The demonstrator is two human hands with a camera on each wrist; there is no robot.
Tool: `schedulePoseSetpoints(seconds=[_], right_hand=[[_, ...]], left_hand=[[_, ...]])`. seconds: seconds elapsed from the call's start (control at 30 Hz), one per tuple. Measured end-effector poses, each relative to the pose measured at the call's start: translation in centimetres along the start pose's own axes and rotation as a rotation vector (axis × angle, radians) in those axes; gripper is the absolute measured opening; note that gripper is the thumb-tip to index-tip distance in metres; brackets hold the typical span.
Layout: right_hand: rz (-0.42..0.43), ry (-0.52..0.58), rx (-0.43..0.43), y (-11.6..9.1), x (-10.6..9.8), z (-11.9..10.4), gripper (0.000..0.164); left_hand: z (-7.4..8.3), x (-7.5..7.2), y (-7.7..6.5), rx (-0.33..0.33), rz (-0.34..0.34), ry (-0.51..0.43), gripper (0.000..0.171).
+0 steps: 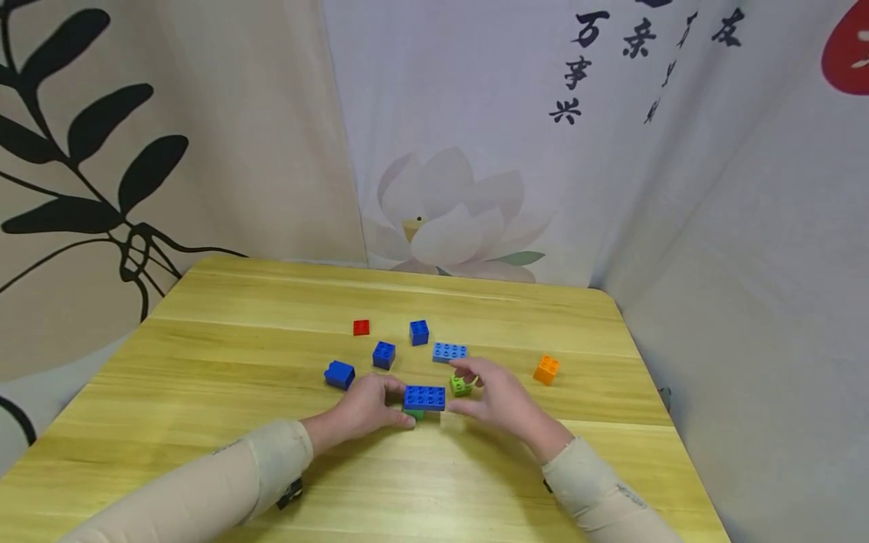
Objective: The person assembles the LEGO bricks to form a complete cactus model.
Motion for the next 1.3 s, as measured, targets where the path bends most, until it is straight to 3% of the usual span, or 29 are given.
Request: schedulePoseSetpoints(seconds=[0.33, 0.57, 0.83, 1.07, 1.3], right_hand=[[0.012, -0.049, 0.066, 0.2, -0.8, 2.1, 0.062], [-0.03, -0.048, 0.126, 0.4, -0.6, 3.6, 0.062], [-0.1, 0.046, 0.2, 0.9, 0.0, 5.5, 0.059], [-0.149, 0.035, 0.215, 1.4, 0.4, 6.2, 0.06], [-0.179, 0.02, 0.207, 1.8, 0.9, 6.0, 0.058]], left_hand=[[-0.1, 0.0, -0.2, -0.019, 0.007, -0.001, 0.051], [0.1, 0.0, -0.3, -0.01, 0.006, 0.0, 0.05], [0.1, 0.0, -0.3, -0.005, 0.006, 0.009, 0.049], [0.1, -0.1, -0.3, -0.012, 0.004, 0.008, 0.049], [0.2, -0.4, -0.7, 0.067, 0.011, -0.042, 0.068]])
Point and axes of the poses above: each hand's wrist, its own y-axis towards the middle knuckle, its own x-axis out of the palm, z = x × y, the point moved 2 cm from there along y, towards the middle knuckle, and after that the axes turned 12 degrees about z, right-handed, at the moved point
